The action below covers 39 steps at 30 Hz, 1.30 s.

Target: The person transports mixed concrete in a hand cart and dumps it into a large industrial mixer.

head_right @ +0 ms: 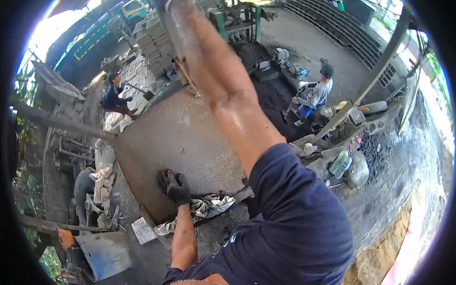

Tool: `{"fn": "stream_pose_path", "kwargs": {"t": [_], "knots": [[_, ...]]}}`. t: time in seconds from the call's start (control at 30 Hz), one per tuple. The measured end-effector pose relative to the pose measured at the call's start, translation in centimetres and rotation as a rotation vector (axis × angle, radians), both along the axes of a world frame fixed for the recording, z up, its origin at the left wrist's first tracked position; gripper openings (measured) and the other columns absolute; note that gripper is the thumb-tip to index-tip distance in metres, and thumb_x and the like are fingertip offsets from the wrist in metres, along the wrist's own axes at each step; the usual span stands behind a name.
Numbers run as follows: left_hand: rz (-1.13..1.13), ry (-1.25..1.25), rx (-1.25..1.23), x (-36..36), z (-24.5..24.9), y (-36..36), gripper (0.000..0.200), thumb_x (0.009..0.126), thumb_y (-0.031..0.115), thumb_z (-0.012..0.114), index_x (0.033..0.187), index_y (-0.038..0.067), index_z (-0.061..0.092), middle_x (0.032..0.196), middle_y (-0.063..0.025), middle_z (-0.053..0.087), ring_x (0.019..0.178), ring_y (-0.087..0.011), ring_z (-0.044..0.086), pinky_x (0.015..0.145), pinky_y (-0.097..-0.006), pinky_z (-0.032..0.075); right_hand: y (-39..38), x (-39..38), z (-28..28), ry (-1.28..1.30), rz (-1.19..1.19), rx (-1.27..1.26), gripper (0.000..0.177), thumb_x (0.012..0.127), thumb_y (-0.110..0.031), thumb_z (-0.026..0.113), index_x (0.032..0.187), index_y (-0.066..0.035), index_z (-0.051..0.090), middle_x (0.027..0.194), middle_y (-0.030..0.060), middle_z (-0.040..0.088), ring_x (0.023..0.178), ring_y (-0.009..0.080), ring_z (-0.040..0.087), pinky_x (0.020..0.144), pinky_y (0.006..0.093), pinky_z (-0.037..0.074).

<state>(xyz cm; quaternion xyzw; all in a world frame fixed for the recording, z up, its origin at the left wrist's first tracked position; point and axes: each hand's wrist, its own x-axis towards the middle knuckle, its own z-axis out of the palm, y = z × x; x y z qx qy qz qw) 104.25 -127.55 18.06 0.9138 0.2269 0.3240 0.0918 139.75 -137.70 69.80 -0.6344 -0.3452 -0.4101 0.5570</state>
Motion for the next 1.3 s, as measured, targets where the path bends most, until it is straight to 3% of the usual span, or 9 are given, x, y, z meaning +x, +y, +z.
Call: {"fn": "stream_pose_path", "kwargs": {"t": [0.17, 0.23, 0.47, 0.6, 0.77, 0.87, 0.93, 1.13, 1.3], "knots": [[-0.096, -0.040, -0.042, -1.4, -0.5, -0.1, 0.048, 0.089, 0.027, 0.065, 0.127, -0.001, 0.061, 0.139, -0.0265, 0.053, 0.136, -0.0469, 0.040, 0.116, -0.0508, 0.030, -2.9, -2.4, 0.3, 0.059, 0.073, 0.023, 0.058, 0.075, -0.044, 0.072, 0.110, 0.002, 0.065, 0.102, 0.0273, 0.068, 0.098, 0.0425, 0.066, 0.086, 0.0461, 0.053], [-0.193, -0.257, -0.650, -3.0, -0.2, 0.5, 0.048, 0.090, 0.022, 0.063, 0.131, -0.003, 0.058, 0.138, -0.0240, 0.055, 0.135, -0.0389, 0.046, 0.112, -0.0450, 0.036, -3.2, -2.4, 0.8, -0.020, -0.017, -0.019, 0.057, 0.075, -0.043, 0.073, 0.109, 0.002, 0.065, 0.102, 0.0267, 0.068, 0.097, 0.0420, 0.066, 0.086, 0.0455, 0.053], [0.028, -0.453, 0.178, -13.0, 14.2, 22.5, 0.047, 0.104, 0.010, 0.036, 0.148, -0.006, 0.035, 0.153, -0.0186, 0.039, 0.141, -0.0268, 0.039, 0.118, -0.0392, 0.032, -7.6, -9.0, 0.5, -0.122, -0.022, 0.074, 0.033, 0.080, -0.035, 0.071, 0.097, -0.007, 0.070, 0.091, 0.0203, 0.067, 0.091, 0.0377, 0.065, 0.078, 0.0461, 0.054], [-0.001, -0.762, 0.509, -19.1, 33.9, 24.4, 0.041, 0.103, 0.013, 0.038, 0.138, -0.005, 0.051, 0.144, -0.0191, 0.049, 0.135, -0.0280, 0.046, 0.115, -0.0382, 0.036, -8.1, -9.6, 0.7, -0.496, -0.297, -0.027, 0.056, 0.074, -0.034, 0.076, 0.112, 0.004, 0.061, 0.098, 0.0233, 0.068, 0.091, 0.0379, 0.065, 0.081, 0.0442, 0.054], [0.147, -0.725, 0.878, -24.5, 47.2, 28.4, 0.041, 0.100, 0.020, 0.044, 0.132, -0.002, 0.057, 0.135, -0.0176, 0.057, 0.126, -0.0285, 0.052, 0.107, -0.0396, 0.042, -10.7, -14.6, -0.7, -0.135, 0.134, 0.146, 0.079, 0.075, -0.040, 0.077, 0.134, 0.004, 0.048, 0.101, 0.0249, 0.068, 0.092, 0.0395, 0.066, 0.078, 0.0443, 0.054], [0.173, -0.710, 0.950, -26.0, 51.2, 28.1, 0.043, 0.099, 0.026, 0.046, 0.131, 0.000, 0.058, 0.133, -0.0171, 0.058, 0.122, -0.0288, 0.054, 0.104, -0.0417, 0.042, -12.1, -16.3, -1.4, -0.112, 0.026, 0.078, 0.100, 0.076, -0.044, 0.078, 0.150, 0.002, 0.030, 0.109, 0.0264, 0.068, 0.101, 0.0378, 0.067, 0.085, 0.0444, 0.054], [0.185, -0.696, 0.980, -27.0, 53.0, 27.8, 0.044, 0.098, 0.029, 0.047, 0.130, 0.001, 0.059, 0.132, -0.0167, 0.059, 0.119, -0.0289, 0.054, 0.102, -0.0431, 0.043, -12.6, -18.2, -1.8, -0.103, -0.206, 0.034, 0.046, 0.083, -0.045, 0.066, 0.104, -0.004, 0.069, 0.102, 0.0227, 0.064, 0.094, 0.0350, 0.067, 0.086, 0.0451, 0.052], [0.177, -0.668, 1.063, -28.7, 56.9, 26.1, 0.049, 0.095, 0.040, 0.050, 0.127, 0.004, 0.062, 0.128, -0.0156, 0.061, 0.111, -0.0293, 0.057, 0.095, -0.0473, 0.044, -15.1, -21.0, -3.7, -0.260, 0.009, 0.044, 0.085, 0.062, -0.047, 0.088, 0.121, 0.006, 0.057, 0.099, 0.0279, 0.066, 0.093, 0.0364, 0.067, 0.081, 0.0426, 0.055], [0.170, -0.657, 1.123, -31.1, 58.7, 24.2, 0.054, 0.093, 0.049, 0.053, 0.124, 0.007, 0.064, 0.124, -0.0147, 0.062, 0.104, -0.0297, 0.059, 0.090, -0.0507, 0.046, -16.9, -26.5, -5.4, -0.355, -0.042, 0.014, 0.061, 0.061, -0.039, 0.085, 0.098, 0.002, 0.058, 0.089, 0.0205, 0.061, 0.088, 0.0373, 0.063, 0.076, 0.0447, 0.052]]}}
